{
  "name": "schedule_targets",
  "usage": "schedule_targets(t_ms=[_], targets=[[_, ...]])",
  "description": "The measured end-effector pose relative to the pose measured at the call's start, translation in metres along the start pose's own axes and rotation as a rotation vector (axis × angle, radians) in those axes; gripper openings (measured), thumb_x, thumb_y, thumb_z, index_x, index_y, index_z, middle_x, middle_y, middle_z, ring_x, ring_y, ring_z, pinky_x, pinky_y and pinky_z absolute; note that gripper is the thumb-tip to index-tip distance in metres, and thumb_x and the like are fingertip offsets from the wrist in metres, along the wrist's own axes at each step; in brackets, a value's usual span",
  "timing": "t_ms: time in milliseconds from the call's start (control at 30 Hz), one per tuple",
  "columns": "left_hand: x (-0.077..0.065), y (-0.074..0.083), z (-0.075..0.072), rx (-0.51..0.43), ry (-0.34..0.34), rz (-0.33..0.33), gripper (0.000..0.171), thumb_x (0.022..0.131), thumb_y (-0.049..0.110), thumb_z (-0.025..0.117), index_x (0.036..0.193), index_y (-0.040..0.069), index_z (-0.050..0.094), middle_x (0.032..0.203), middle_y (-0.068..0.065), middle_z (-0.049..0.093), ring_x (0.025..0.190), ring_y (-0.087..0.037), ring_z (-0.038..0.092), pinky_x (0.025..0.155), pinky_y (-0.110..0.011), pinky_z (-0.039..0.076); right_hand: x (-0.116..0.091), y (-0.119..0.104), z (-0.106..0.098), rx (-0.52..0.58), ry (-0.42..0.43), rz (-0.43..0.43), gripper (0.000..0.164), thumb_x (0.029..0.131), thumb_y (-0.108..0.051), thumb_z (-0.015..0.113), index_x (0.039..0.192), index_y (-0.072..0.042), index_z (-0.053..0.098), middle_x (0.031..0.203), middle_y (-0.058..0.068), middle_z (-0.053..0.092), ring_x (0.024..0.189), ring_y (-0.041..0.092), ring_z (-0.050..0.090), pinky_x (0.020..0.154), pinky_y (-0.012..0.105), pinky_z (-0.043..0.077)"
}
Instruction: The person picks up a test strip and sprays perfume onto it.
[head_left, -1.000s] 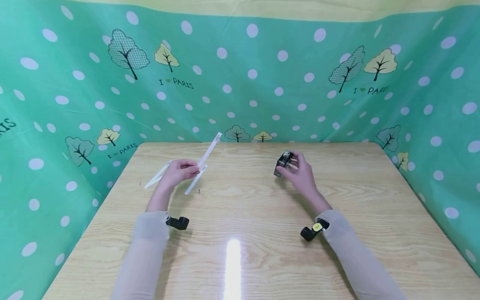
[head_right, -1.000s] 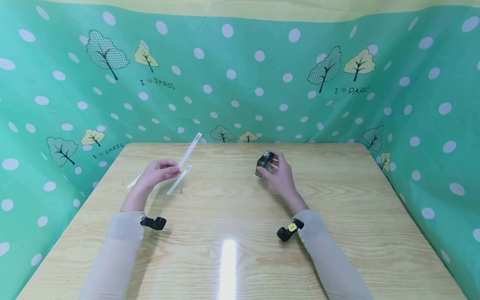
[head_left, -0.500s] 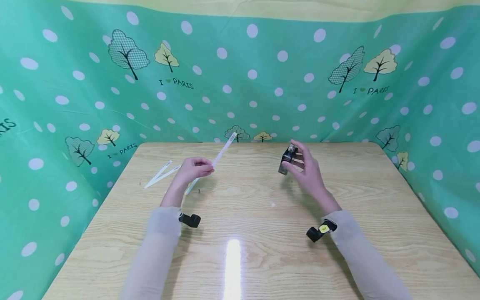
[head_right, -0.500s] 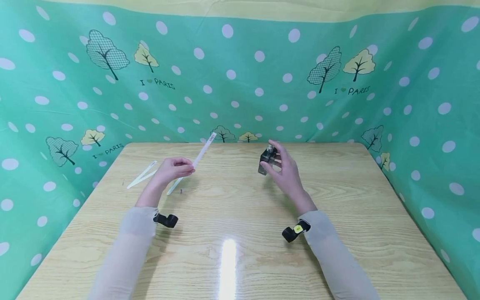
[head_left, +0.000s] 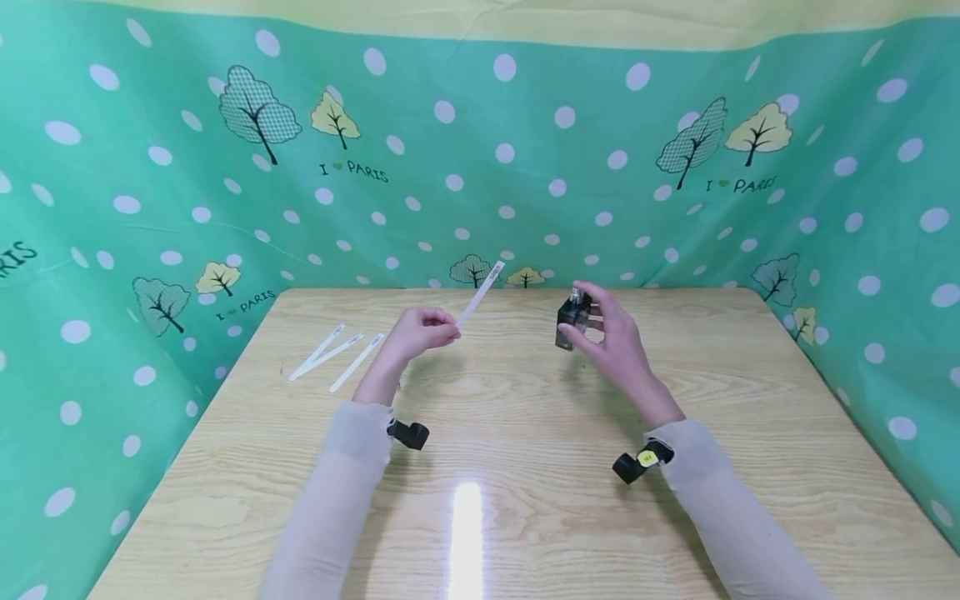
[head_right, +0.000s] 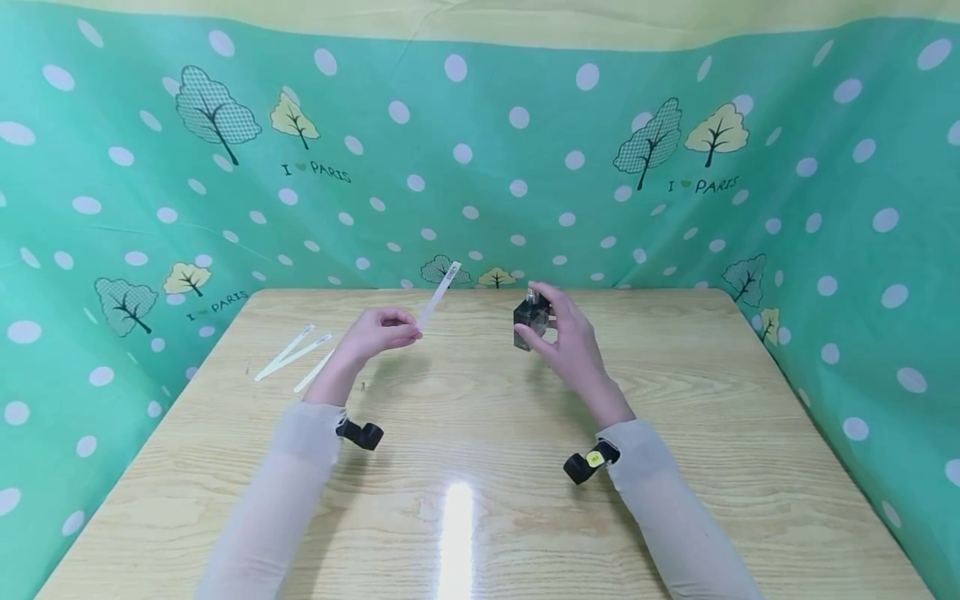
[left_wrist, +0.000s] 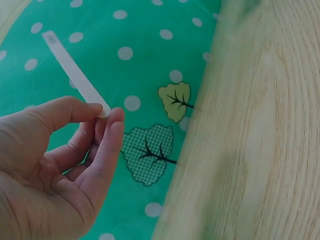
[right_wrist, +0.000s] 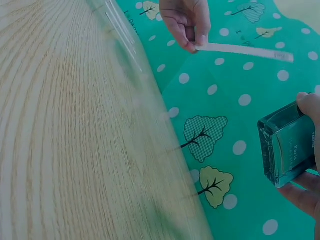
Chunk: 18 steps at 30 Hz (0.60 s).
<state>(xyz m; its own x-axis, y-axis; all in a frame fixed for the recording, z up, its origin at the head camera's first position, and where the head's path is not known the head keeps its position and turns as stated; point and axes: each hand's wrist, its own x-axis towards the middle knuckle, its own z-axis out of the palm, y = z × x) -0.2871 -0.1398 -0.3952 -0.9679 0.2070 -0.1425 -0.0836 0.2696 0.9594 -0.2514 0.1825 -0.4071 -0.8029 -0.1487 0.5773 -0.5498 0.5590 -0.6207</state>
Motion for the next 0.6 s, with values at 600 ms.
schedule_targets(t_ms=[600], targets=[[0.002, 0.009, 0.02, -0.065, 0.009, 0.05, 0.023, 0.092, 0.002, 0.067, 0.112, -0.008, 0.063, 0.089, -0.004, 0.069, 0.082, -0.009, 0.068, 0.083, -0.024, 0.063, 0.004, -0.006, 0.006, -0.061, 0.022, -0.055, 0.068, 0.085, -0.018, 0.08, 0.144, -0.018, 0.045, 0.124, 0.017, 0.058, 0.106, 0.034, 0.066, 0.084, 0.041, 0.064]])
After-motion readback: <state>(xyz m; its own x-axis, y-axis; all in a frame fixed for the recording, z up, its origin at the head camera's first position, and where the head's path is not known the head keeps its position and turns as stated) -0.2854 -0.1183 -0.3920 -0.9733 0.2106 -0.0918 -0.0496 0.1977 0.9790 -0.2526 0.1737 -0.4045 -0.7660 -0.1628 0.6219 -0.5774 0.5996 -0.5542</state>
